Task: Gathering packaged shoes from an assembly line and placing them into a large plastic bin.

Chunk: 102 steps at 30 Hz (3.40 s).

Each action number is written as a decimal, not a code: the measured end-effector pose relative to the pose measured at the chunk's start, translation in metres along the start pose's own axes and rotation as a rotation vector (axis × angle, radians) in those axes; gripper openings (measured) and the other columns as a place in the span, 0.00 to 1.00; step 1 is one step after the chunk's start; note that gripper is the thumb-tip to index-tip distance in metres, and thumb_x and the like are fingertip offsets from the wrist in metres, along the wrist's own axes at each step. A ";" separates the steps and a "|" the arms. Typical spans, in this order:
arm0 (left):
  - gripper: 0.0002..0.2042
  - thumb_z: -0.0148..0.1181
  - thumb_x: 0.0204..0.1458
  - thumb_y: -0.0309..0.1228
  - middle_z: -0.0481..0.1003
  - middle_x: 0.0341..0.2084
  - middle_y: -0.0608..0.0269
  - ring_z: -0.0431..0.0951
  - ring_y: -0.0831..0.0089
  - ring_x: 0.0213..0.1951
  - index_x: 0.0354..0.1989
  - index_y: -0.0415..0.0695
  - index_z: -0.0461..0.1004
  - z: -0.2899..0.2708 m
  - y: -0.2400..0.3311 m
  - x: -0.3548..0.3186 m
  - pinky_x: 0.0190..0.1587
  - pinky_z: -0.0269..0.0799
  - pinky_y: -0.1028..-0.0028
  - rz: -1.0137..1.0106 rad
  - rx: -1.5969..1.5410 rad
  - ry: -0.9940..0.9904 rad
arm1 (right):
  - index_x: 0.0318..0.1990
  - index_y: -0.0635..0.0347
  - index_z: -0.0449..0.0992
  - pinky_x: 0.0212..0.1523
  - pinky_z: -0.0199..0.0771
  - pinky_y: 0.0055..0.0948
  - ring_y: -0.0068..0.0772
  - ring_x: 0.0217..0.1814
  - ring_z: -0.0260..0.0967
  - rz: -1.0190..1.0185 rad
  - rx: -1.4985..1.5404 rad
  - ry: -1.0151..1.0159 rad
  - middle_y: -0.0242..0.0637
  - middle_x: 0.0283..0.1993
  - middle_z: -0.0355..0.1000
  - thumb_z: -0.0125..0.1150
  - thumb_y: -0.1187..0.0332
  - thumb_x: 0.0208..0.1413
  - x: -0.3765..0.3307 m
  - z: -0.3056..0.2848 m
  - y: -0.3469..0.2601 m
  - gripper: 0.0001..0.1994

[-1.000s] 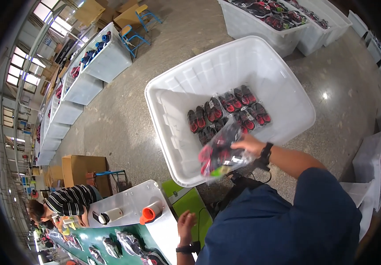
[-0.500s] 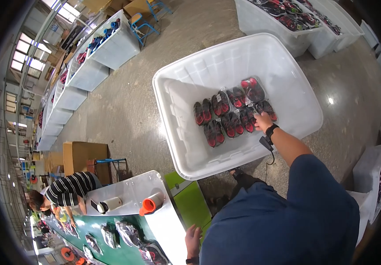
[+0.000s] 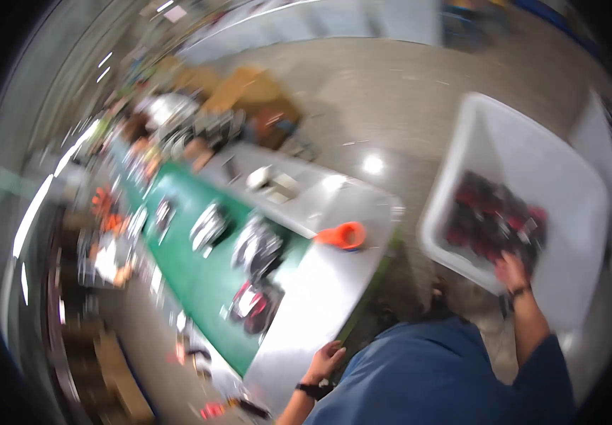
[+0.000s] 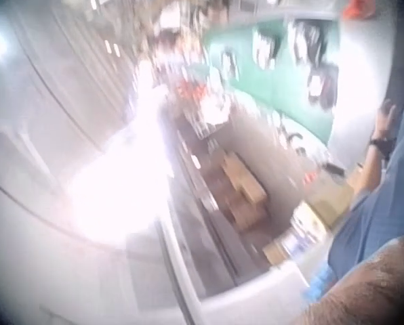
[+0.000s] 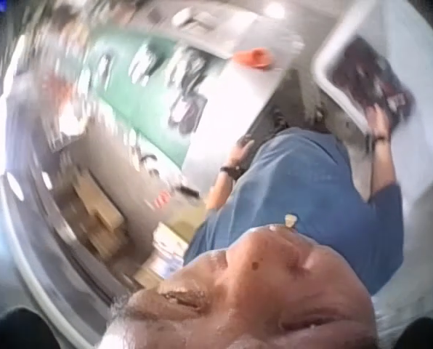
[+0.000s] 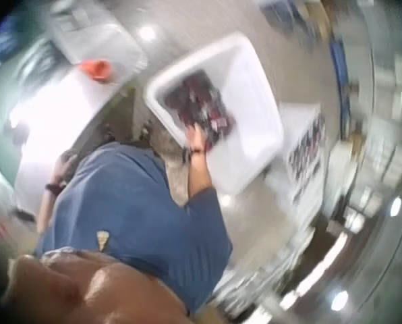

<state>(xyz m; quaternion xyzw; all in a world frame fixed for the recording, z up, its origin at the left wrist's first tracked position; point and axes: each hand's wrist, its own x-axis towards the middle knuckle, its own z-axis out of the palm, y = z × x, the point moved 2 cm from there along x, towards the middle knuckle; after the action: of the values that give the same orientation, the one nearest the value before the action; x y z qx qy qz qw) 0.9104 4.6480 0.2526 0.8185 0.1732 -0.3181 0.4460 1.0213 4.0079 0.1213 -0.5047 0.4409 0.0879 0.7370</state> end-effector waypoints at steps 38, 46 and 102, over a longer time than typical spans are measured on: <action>0.55 0.74 0.50 0.29 0.57 0.69 0.49 0.64 0.59 0.64 0.76 0.42 0.33 -0.286 -0.179 0.137 0.66 0.61 0.60 -0.033 -1.391 1.152 | 0.61 0.59 0.59 0.50 0.75 0.60 0.52 0.61 0.67 0.155 -0.673 -0.576 0.49 0.61 0.64 0.76 0.54 0.47 -0.095 0.801 0.174 0.39; 0.49 0.79 0.42 0.35 0.66 0.59 0.47 0.72 0.62 0.56 0.67 0.32 0.50 -0.278 -0.222 0.143 0.60 0.67 0.64 -0.145 -1.448 1.143 | 0.57 0.65 0.62 0.49 0.78 0.42 0.44 0.51 0.75 -0.082 -0.559 -0.694 0.48 0.51 0.71 0.74 0.70 0.46 -0.122 0.807 0.171 0.32; 0.22 0.51 0.61 0.43 0.79 0.50 0.53 0.81 0.56 0.49 0.56 0.39 0.72 -0.183 -0.116 0.001 0.54 0.78 0.55 -0.043 -1.741 0.267 | 0.53 0.64 0.76 0.50 0.78 0.31 0.27 0.45 0.78 0.248 -0.608 -0.923 0.37 0.47 0.80 0.68 0.53 0.56 -0.212 0.584 0.119 0.25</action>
<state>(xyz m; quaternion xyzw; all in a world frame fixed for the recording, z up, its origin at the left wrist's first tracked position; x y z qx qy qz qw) 0.9127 4.8643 0.2532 0.2149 0.4200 0.0169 0.8815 1.1548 4.6111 0.2577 -0.5478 0.0838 0.5086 0.6590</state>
